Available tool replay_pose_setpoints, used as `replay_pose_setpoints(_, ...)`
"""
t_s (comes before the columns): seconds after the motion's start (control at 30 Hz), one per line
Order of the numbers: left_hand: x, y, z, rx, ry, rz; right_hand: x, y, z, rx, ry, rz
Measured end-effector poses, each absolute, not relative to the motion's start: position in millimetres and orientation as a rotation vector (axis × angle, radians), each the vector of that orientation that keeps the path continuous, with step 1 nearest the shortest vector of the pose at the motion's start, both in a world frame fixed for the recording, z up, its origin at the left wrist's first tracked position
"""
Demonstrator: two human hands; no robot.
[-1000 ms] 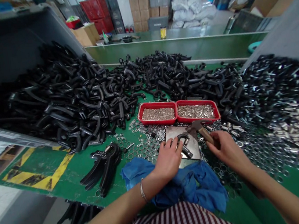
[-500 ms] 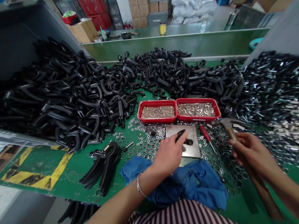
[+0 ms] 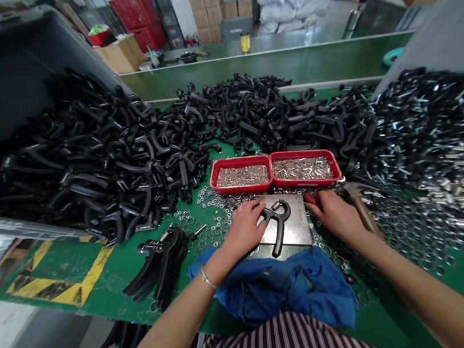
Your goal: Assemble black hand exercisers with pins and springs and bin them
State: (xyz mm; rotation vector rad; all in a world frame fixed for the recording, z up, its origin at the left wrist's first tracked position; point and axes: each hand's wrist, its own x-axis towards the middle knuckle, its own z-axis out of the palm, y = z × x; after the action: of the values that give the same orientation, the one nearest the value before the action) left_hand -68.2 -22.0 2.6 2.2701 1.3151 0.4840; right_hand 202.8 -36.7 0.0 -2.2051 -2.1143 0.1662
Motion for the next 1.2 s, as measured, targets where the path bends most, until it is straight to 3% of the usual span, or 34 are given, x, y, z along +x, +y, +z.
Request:
replay_pose_setpoints(0.2,-65.8,-14.0,0.5,2.229,1.330,0.476,210.4,-32.3,15.2,-2.153,-2.009,0.191)
replay_pose_setpoints(0.37,-55.1,-25.7,-6.2,2.177,1.379,0.500,193.0,-33.6,27.0,-1.555,-1.505,0.883)
replay_pose_setpoints(0.47,-52.9,-26.9,-3.8,2.166,1.386,0.487,162.5,-32.5,22.9,-1.385,-1.260,1.080)
replay_pose_setpoints(0.83,-55.0,-23.9,-6.2,2.205,1.389,0.415,138.6,-30.7,-2.2,-1.368,-1.201,1.171)
replay_pose_setpoints(1.2,-57.1,-24.4,-5.0,2.187,1.387,0.398,136.5,-32.0,-8.7,-1.370,-1.217,1.055)
